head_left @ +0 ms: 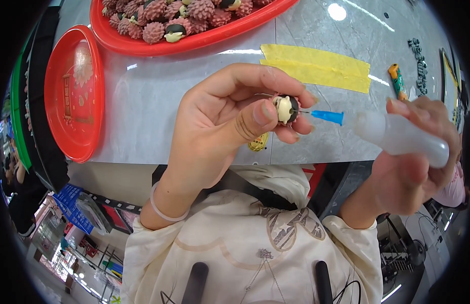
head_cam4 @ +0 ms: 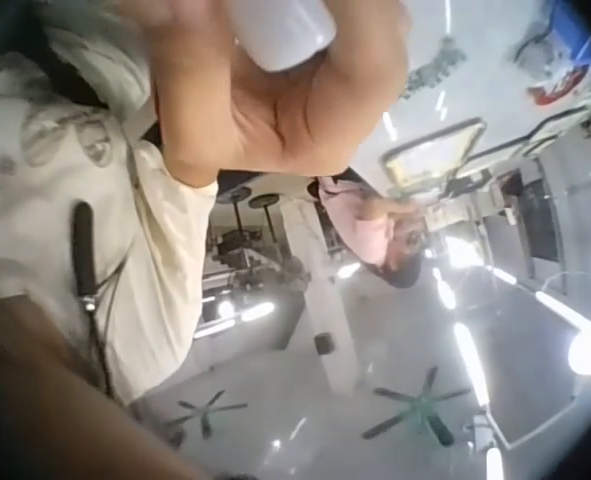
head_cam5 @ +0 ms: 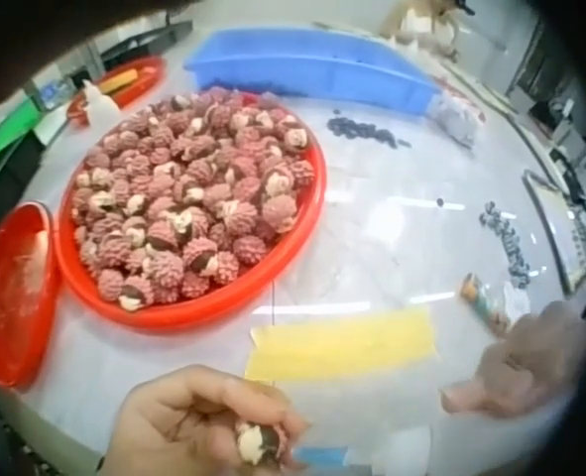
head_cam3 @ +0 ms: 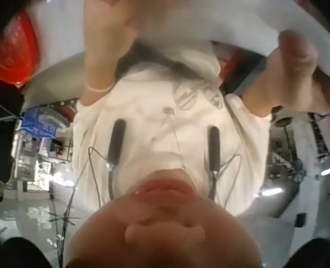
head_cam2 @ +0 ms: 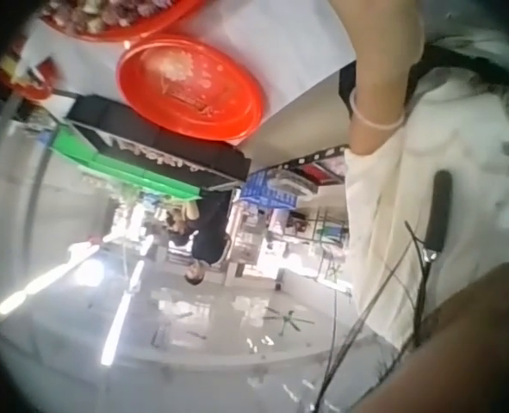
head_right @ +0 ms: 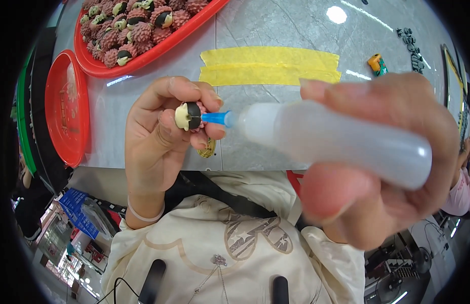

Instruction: Applying glue to small plastic components and assembling them at a factory workbench.

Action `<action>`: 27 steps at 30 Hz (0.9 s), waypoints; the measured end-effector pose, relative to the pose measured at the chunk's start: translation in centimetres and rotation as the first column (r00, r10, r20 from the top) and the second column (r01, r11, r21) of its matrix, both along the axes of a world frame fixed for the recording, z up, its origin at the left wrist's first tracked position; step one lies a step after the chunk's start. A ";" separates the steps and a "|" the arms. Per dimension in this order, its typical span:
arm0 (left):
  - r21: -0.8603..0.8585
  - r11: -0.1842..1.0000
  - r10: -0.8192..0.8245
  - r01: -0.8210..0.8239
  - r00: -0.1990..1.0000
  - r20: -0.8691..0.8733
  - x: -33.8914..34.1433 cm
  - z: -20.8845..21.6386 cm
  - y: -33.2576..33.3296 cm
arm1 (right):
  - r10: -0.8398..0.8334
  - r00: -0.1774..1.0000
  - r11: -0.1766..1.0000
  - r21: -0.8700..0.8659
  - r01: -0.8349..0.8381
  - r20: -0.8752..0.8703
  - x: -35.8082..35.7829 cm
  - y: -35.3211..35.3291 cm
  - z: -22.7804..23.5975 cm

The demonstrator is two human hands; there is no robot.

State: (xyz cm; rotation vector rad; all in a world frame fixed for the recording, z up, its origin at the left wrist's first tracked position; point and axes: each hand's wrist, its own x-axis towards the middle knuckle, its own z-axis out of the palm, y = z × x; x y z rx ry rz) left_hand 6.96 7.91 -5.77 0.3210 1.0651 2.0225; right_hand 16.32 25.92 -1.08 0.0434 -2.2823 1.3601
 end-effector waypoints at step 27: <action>-0.045 0.997 0.057 -0.057 0.998 -0.005 0.4 0.3 0.2 | -0.348 0.927 0.904 0.311 0.293 0.139 -2.2 4.7 -2.2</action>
